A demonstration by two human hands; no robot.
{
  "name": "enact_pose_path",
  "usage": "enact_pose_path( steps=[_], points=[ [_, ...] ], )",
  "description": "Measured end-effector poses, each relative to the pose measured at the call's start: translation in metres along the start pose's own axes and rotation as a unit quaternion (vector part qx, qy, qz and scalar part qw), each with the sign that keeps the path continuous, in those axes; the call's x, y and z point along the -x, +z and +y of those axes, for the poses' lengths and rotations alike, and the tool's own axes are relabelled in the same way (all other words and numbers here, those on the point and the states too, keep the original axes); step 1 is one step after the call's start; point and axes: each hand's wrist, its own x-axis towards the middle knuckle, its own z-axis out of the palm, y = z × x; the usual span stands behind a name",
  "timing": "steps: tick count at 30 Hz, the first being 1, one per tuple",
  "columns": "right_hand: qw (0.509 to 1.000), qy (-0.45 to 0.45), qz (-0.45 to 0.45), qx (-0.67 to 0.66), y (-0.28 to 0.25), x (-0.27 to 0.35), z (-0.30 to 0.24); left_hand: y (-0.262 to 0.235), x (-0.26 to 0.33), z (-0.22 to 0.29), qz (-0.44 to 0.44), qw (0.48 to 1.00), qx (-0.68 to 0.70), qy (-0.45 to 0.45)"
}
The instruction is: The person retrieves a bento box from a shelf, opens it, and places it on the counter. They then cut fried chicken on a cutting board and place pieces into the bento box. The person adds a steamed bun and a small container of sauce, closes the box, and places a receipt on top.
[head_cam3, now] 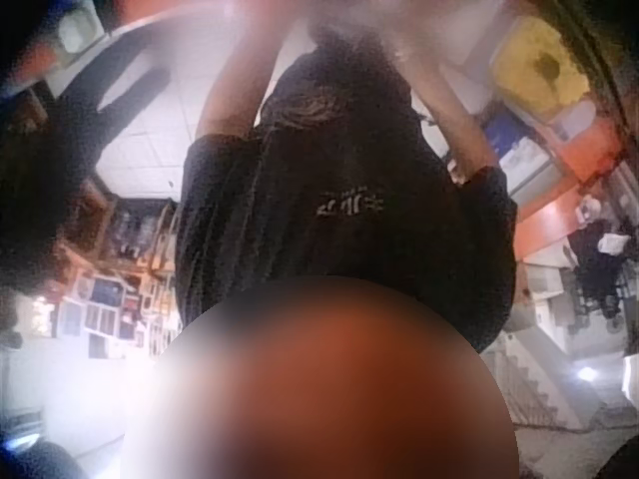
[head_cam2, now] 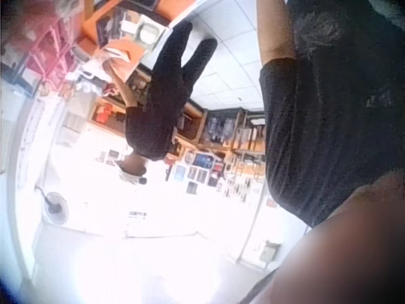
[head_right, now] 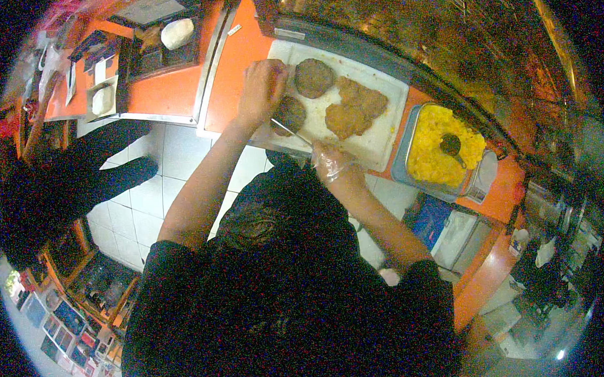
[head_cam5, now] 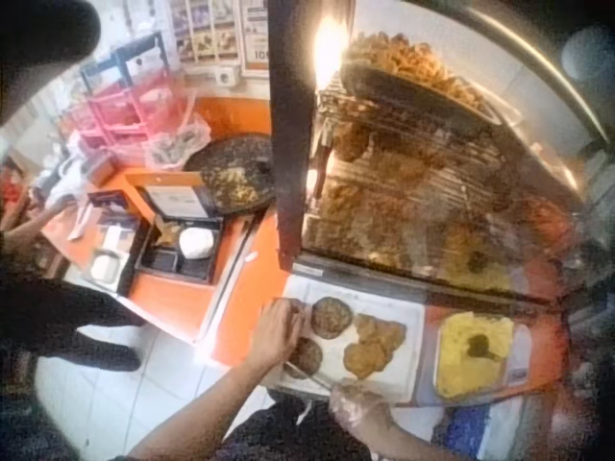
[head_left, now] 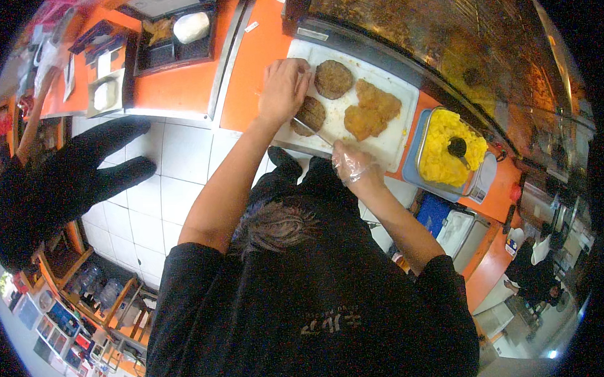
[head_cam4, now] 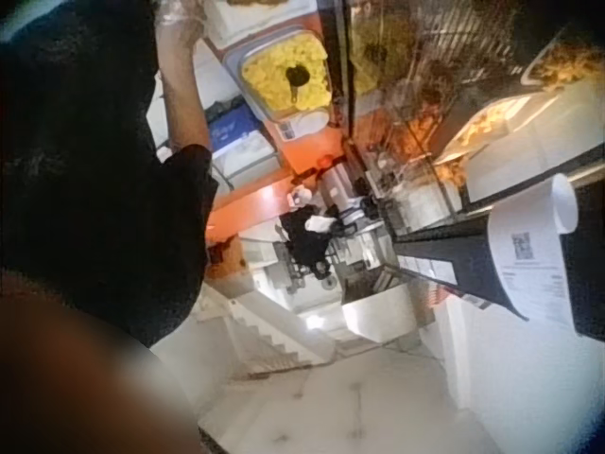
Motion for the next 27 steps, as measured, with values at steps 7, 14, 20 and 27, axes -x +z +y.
enact_pose_path(
  steps=[7,14,20,27],
  points=[
    [0.996,0.079,0.003,0.039,-0.037,0.008,0.012,-0.046,0.011,0.028,0.166,0.981,0.062,0.079],
    [0.979,-0.06,0.189,0.043,-0.076,-0.041,0.074,-0.087,0.085,0.013,0.191,0.978,0.047,-0.067],
    [0.985,-0.042,0.134,0.098,-0.074,-0.078,0.095,-0.094,0.149,0.008,0.174,0.972,0.037,-0.156],
    [0.962,-0.143,0.189,-0.136,-0.032,-0.086,0.003,-0.101,0.174,0.012,0.184,0.959,0.038,-0.212]
  ],
)
